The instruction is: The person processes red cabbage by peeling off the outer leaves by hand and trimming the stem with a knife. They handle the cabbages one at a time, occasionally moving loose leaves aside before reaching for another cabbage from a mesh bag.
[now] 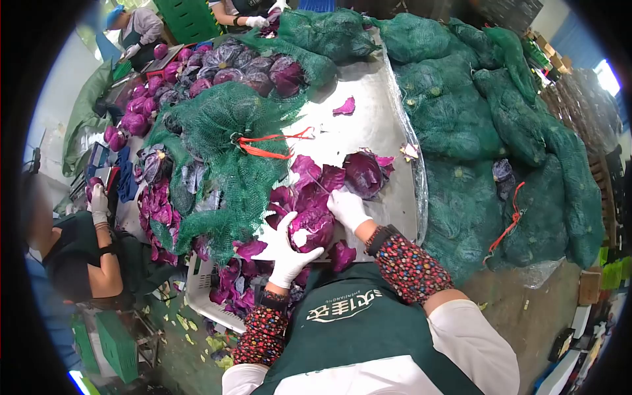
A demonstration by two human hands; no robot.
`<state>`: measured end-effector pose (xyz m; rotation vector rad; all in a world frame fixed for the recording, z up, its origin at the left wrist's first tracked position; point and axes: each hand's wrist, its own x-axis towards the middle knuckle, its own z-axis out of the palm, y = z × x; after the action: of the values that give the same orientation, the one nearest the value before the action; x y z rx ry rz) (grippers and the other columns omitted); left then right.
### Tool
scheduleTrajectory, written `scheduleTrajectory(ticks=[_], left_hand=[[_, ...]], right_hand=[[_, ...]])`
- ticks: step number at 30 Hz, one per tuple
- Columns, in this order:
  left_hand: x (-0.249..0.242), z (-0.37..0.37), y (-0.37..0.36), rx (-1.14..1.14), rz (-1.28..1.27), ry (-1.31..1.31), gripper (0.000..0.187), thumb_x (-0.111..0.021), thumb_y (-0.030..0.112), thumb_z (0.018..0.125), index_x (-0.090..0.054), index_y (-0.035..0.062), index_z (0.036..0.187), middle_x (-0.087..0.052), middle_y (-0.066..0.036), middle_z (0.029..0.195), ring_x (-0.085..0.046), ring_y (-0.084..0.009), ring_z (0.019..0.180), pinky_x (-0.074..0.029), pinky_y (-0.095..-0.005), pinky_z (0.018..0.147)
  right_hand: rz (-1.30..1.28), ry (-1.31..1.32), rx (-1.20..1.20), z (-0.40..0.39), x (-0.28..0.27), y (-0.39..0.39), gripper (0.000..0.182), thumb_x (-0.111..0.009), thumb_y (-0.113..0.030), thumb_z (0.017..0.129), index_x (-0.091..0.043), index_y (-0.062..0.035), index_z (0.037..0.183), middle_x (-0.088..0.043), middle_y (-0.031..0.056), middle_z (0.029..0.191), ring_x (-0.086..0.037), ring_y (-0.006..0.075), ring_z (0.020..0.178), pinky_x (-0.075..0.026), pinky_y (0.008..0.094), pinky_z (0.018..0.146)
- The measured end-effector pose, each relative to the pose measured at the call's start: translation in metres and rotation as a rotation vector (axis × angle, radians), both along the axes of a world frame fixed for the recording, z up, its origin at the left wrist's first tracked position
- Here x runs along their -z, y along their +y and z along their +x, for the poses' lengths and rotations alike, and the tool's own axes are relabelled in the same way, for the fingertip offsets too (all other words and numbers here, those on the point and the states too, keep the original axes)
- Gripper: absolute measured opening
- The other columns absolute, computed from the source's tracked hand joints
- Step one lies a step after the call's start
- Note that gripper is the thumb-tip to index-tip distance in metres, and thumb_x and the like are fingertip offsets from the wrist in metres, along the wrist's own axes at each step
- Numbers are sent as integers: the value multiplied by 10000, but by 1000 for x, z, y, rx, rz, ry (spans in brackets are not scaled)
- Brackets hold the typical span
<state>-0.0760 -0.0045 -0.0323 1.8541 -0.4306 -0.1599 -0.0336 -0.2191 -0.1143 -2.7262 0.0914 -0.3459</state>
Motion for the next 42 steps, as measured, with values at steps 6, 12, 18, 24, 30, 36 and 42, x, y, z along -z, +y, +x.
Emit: scheduleTrajectory(ticks=[6, 12, 18, 24, 30, 36, 42], left_hand=[[11, -16, -25, -223, 85, -29, 995, -894, 296, 606, -350, 1, 1386, -396, -181, 1310, -436, -324, 1227, -386, -430, 1058], [-9, -9, -49, -161, 327, -32, 1054, -871, 408, 610, -310, -31, 1387, -362, -238, 1316, -377, -401, 1259, -336, -488, 1065], [-6, -15, -61, -75, 498, -139, 1104, -839, 451, 621, -253, -75, 1395, -304, -257, 1402, -329, -413, 1317, -304, -513, 1061], [-18, -11, -59, -1, 512, -56, 1099, -836, 449, 630, -249, -53, 1412, -340, -242, 1377, -392, -394, 1240, -313, -496, 1051], [-18, -5, -51, -5, 496, -149, 1033, -839, 428, 637, -307, -20, 1401, -414, -243, 1301, -435, -385, 1201, -376, -476, 1001], [-14, -7, -55, -64, 471, -80, 1008, -823, 463, 631, -350, 4, 1393, -405, -209, 1285, -453, -395, 1168, -375, -497, 997], [-18, -5, -48, -66, 395, -17, 1015, -865, 385, 630, -326, -19, 1390, -423, -227, 1292, -464, -373, 1194, -391, -452, 1035]], right_hand=[[35, 244, 78, 20, -43, -37, 401, -528, -386, 934, -577, -39, 1129, -684, 218, 869, -703, 328, 773, -554, 454, 654], [37, 144, -300, -84, -96, -19, 429, -477, -242, 966, -468, -15, 1331, -449, 325, 1353, -654, 368, 656, -544, 471, 636], [-6, 113, -292, -112, -75, -2, 351, -484, -128, 953, -520, 19, 1269, -353, 346, 1442, -666, 317, 639, -557, 448, 601], [90, -83, -385, -105, -74, -16, 349, -558, -1, 802, -531, 70, 1143, -291, 352, 1480, -652, 338, 618, -565, 423, 584], [231, 135, -283, -106, -71, -3, 372, -487, -142, 909, -506, 3, 1251, -322, 343, 1463, -648, 415, 695, -541, 474, 697], [828, 287, -69, -94, -102, -4, 395, -412, -237, 1014, -490, -23, 1337, -586, 305, 1192, -675, 265, 704, -550, 373, 623], [1169, 405, 47, -90, -92, -24, 489, -346, -454, 1044, -534, -67, 1276, -487, -12, 584, -446, 78, 433, -403, 244, 420]])
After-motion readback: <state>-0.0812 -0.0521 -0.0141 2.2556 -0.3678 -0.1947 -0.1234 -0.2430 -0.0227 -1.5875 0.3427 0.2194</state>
